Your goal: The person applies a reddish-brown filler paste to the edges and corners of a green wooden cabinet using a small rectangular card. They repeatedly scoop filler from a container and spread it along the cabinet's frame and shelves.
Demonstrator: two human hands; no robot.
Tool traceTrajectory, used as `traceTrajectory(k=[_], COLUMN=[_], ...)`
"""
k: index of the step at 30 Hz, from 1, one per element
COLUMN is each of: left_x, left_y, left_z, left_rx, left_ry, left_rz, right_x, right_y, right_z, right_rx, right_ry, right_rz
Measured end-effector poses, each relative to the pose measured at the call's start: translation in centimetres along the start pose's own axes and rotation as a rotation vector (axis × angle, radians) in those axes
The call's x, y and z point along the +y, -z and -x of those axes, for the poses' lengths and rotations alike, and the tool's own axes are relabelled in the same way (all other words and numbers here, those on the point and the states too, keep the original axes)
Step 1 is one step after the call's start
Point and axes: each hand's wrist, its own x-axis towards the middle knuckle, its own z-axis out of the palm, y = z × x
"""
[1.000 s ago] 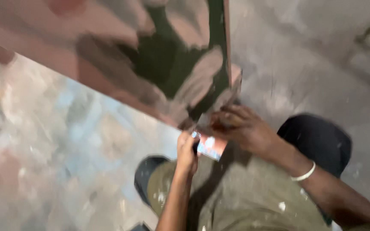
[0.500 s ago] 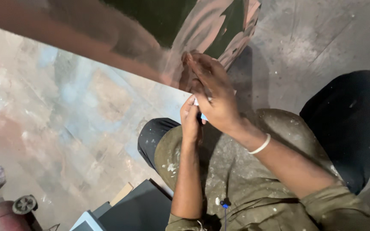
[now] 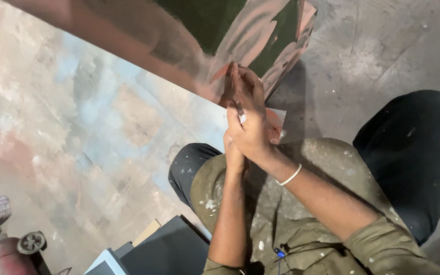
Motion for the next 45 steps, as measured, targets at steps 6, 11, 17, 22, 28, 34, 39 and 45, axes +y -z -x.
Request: traceTrajectory(k=[6, 11, 17, 22, 28, 34, 39, 45], left_x=[0.6, 1.5, 0.3, -1.8, -3.5, -3.0, -2.0, 0.7], left_y=[-1.5, -2.6, -2.6, -2.8, -2.7, -2.3, -2.2, -3.1], left_z=[0.1, 0.6, -0.1, -1.4, -3.1, -3.2, -2.6, -3.5], left_rx=[-0.044, -0.039, -0.083, -0.103, -0.095, -0.140, -0.053, -0.269], left_ry=[0.010, 0.097, 0.059, 0.079, 0.081, 0.086, 0.166, -0.031], left_rz=[0.170, 0.167, 0.154, 0.169, 0.105, 0.038, 0.070, 0.039], right_x=[-0.2, 0.5, 0.7, 1.0, 2.3, 3.2, 2.6, 1.7], right_y=[1.1, 2.6, 3.1, 3.5, 4.5, 6.7, 6.5, 13.1], right_z=[-1.3, -3.9, -4.5, -4.3, -4.9, -8.8, -9.1, -6.7], right_rx=[0.086, 0.146, -0.018, 0.042, 0.109, 0.154, 0.079, -0.161], right_ry=[0.069, 0.022, 0.216, 0.028, 0.087, 0.099, 0.212, 0.100], right_rz=[-0.024, 0.039, 0.315, 0.036, 0.019, 0.068, 0.336, 0.516])
